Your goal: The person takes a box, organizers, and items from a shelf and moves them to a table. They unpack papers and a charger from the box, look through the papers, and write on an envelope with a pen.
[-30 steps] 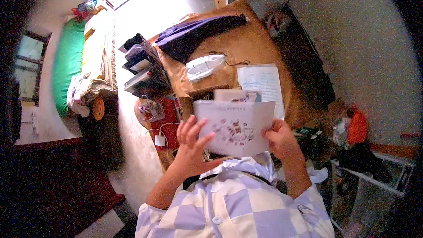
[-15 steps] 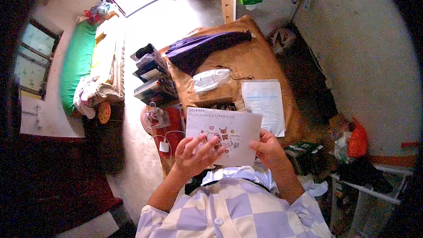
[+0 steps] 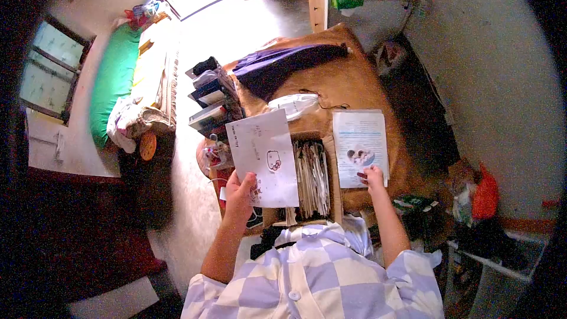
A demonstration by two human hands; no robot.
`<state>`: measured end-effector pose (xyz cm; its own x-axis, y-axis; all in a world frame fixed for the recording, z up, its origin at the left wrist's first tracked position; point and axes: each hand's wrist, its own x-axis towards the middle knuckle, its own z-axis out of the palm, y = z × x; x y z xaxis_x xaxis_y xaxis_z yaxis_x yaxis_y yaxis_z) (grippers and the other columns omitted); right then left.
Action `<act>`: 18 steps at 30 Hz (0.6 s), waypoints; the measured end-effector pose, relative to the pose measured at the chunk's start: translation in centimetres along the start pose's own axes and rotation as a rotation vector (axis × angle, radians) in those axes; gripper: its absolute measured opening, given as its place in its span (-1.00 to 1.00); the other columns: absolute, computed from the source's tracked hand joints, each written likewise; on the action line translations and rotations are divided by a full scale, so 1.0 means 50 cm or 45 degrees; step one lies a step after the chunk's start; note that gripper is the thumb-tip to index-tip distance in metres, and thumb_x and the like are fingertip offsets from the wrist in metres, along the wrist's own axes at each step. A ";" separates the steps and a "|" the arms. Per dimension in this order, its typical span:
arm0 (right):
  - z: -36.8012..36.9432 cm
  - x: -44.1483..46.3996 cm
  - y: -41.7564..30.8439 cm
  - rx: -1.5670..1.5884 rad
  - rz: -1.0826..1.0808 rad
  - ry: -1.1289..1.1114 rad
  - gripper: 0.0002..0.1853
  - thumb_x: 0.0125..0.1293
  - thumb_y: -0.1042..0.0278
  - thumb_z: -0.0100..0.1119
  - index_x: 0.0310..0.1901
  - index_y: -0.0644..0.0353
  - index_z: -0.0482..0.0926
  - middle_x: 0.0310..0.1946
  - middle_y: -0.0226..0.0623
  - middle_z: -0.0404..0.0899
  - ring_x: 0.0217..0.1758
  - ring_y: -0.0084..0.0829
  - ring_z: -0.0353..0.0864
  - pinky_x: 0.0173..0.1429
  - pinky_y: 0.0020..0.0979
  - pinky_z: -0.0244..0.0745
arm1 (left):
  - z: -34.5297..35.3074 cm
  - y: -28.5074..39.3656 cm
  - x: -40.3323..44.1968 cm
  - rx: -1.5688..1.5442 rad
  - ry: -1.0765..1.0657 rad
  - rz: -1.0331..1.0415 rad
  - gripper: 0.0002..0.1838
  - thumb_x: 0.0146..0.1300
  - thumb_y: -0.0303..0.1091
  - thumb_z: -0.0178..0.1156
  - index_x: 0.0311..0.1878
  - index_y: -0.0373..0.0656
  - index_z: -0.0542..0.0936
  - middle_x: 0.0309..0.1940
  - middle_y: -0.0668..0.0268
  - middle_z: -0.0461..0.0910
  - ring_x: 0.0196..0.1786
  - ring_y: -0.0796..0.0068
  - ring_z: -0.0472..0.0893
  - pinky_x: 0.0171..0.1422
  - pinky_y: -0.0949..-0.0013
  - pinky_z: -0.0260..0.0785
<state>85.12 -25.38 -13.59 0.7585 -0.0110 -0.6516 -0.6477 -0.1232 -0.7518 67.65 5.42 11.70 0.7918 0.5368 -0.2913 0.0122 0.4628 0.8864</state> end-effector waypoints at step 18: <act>0.245 -0.459 -0.332 -0.178 -0.784 -0.583 -0.40 0.08 0.57 0.05 0.17 0.31 0.06 -0.01 -0.14 0.33 -0.02 -0.42 0.40 0.02 -0.44 0.35 | -0.016 -0.024 0.005 0.228 -0.185 0.102 -0.57 0.19 -0.47 0.02 0.11 -0.21 0.18 -0.08 0.25 0.39 -0.16 0.56 0.45 -0.10 0.45 0.35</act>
<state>77.57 -10.94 12.60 0.8534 0.5072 -0.1203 -0.0813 -0.0985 -0.9918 67.34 5.57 10.27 0.8739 0.4538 -0.1741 0.0436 0.2836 0.9580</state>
